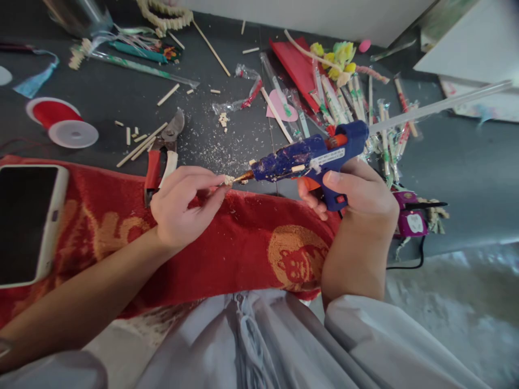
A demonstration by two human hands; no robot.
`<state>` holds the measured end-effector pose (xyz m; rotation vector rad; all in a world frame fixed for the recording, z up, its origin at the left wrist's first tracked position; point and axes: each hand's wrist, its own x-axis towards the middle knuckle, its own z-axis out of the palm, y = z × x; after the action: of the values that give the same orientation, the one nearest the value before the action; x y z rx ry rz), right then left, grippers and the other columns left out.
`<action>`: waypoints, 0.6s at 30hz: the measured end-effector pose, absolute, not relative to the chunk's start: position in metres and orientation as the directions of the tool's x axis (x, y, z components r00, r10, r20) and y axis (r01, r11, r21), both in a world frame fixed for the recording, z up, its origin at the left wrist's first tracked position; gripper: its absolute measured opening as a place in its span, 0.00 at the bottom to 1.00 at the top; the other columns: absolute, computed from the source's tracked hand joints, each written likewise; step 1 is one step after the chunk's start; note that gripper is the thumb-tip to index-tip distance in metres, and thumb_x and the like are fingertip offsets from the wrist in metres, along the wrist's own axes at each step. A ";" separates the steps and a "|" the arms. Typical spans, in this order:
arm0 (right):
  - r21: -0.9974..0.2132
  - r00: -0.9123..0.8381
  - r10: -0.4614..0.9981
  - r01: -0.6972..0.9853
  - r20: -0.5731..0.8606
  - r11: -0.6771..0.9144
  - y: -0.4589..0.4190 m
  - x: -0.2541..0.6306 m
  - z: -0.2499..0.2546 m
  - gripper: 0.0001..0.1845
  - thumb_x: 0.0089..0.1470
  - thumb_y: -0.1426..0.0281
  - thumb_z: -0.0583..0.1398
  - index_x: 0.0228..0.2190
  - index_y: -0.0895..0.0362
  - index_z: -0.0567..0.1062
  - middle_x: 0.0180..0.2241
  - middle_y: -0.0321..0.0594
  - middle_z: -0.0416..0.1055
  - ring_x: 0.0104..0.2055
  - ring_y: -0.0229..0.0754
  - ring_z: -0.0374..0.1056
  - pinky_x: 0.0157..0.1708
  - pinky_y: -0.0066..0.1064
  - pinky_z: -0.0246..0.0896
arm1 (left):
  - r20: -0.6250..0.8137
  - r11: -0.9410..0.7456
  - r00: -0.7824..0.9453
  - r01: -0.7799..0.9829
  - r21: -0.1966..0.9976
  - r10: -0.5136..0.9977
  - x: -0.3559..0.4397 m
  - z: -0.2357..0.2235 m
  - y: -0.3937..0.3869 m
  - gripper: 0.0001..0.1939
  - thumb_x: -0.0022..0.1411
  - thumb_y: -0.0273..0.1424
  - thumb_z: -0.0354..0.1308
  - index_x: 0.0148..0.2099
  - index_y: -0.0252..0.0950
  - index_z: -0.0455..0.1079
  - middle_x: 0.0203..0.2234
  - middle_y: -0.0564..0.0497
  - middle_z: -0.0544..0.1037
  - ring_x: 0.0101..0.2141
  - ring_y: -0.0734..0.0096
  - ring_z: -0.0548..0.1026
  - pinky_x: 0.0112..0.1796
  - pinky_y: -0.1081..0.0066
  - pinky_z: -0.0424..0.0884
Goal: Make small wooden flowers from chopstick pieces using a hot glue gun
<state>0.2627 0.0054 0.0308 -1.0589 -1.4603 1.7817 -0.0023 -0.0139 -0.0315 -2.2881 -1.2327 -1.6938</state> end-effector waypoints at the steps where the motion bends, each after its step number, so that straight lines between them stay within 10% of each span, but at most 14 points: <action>1: -0.975 -0.506 0.837 0.043 -0.208 -0.216 0.005 0.263 0.031 0.22 0.50 0.51 0.66 0.26 0.60 0.79 0.19 0.35 0.71 0.16 0.28 0.64 0.13 0.16 0.62 | 0.825 -0.692 0.099 0.604 0.395 0.557 -0.003 -0.032 -0.014 0.07 0.56 0.26 0.65 0.38 0.40 0.74 0.28 0.55 0.81 0.26 0.76 0.78 0.26 0.75 0.74; 18: -0.969 -0.502 0.828 0.121 -0.248 -0.217 0.006 0.268 0.029 0.19 0.53 0.53 0.65 0.27 0.58 0.78 0.20 0.36 0.71 0.18 0.29 0.65 0.15 0.17 0.61 | 0.804 -0.711 0.168 0.592 0.380 0.570 -0.003 -0.031 -0.017 0.11 0.58 0.24 0.64 0.41 0.45 0.74 0.31 0.54 0.81 0.30 0.73 0.79 0.30 0.72 0.77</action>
<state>0.2676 0.0055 0.0287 -1.1327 -1.5236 1.7717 -0.0031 -0.0172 -0.0310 -2.3841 -1.1865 -1.6267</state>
